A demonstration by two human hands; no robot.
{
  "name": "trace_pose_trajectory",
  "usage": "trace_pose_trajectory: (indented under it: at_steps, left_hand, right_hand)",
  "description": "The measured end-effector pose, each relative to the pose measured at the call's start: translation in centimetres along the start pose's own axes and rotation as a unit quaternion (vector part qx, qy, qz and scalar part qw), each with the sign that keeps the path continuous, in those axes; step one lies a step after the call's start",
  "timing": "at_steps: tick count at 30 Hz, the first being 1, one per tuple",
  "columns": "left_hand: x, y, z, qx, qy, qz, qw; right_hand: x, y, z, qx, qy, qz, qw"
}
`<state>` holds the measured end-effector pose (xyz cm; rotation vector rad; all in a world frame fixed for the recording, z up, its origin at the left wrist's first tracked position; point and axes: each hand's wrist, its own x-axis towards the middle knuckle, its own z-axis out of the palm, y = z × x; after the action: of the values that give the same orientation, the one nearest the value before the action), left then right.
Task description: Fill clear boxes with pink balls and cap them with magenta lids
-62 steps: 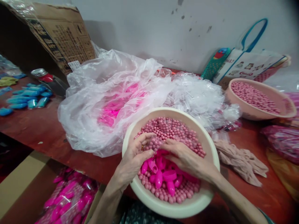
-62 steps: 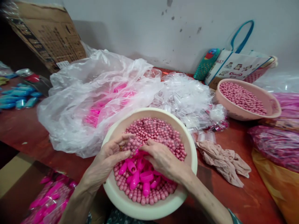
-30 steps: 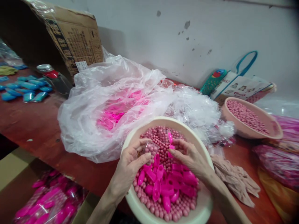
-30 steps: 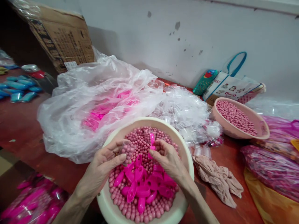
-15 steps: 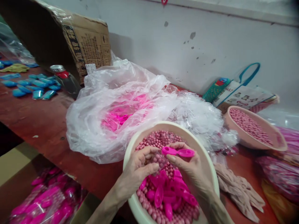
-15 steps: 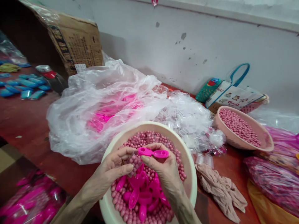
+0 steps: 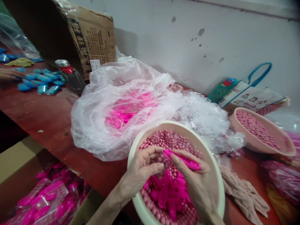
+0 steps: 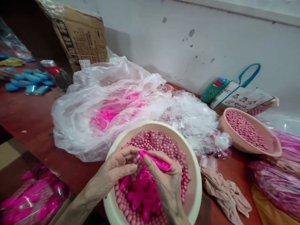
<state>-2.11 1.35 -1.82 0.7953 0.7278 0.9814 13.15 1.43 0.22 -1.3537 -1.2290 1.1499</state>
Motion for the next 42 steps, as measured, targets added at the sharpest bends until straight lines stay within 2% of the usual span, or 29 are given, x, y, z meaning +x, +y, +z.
trace_pose_trajectory:
  at_steps: [3,6,9,11,15,18,20,21,25,27,30,33,35,38,42]
  left_hand:
    - [0.0,-0.1,-0.1,0.002,0.009,-0.003,1.000]
    - [0.1,-0.1,-0.2,-0.033,0.015,-0.019,0.999]
    - [0.1,-0.1,-0.3,-0.069,0.016,-0.054,0.996]
    - [0.1,0.0,-0.4,-0.075,0.015,-0.076,0.994]
    - [0.2,0.2,-0.5,-0.063,0.010,-0.088,0.994]
    - [0.3,0.4,-0.5,-0.063,-0.020,-0.093,0.994]
    - [0.4,0.6,-0.5,-0.070,-0.038,-0.104,0.991]
    - [0.4,0.6,-0.6,-0.070,-0.039,-0.111,0.991]
    - [0.1,0.5,-0.4,-0.029,0.003,-0.106,0.994]
    - [-0.1,0.3,-0.2,0.014,0.031,-0.081,0.996]
    - [-0.3,0.0,0.0,0.092,0.057,-0.034,0.994]
    - [-0.4,-0.2,-0.1,0.143,0.060,-0.019,0.988]
    - [-0.3,-0.2,-0.2,0.151,0.044,-0.027,0.987]
    - [-0.2,0.0,-0.3,0.152,0.001,-0.035,0.988]
    - [-0.1,0.2,-0.2,0.141,-0.032,-0.038,0.989]
  right_hand:
    - [-0.3,0.3,0.5,-0.045,0.004,-0.075,0.996]
    - [-0.2,0.5,0.1,-0.140,-0.015,-0.192,0.971]
    - [0.1,0.3,-1.1,-0.230,-0.042,-0.347,0.908]
    - [0.2,0.2,-1.9,-0.290,-0.061,-0.416,0.860]
    - [0.1,0.7,-3.0,-0.361,-0.080,-0.471,0.801]
    - [-0.1,1.0,-3.2,-0.351,-0.100,-0.516,0.775]
    - [-0.3,0.9,-3.3,-0.326,-0.119,-0.519,0.781]
    - [-0.4,0.8,-3.4,-0.314,-0.124,-0.504,0.795]
    - [-0.7,0.0,-3.4,-0.253,-0.128,-0.355,0.891]
    - [-0.6,-0.2,-3.2,-0.209,-0.149,-0.295,0.920]
    - [-0.3,0.5,-2.8,-0.194,-0.151,-0.282,0.928]
    - [-0.6,1.9,-2.4,-0.240,-0.091,-0.329,0.909]
    - [-1.0,2.7,-2.0,-0.263,-0.049,-0.336,0.903]
    - [-1.4,3.0,-1.5,-0.251,-0.002,-0.314,0.916]
    - [-1.5,2.3,-0.7,-0.218,0.011,-0.272,0.937]
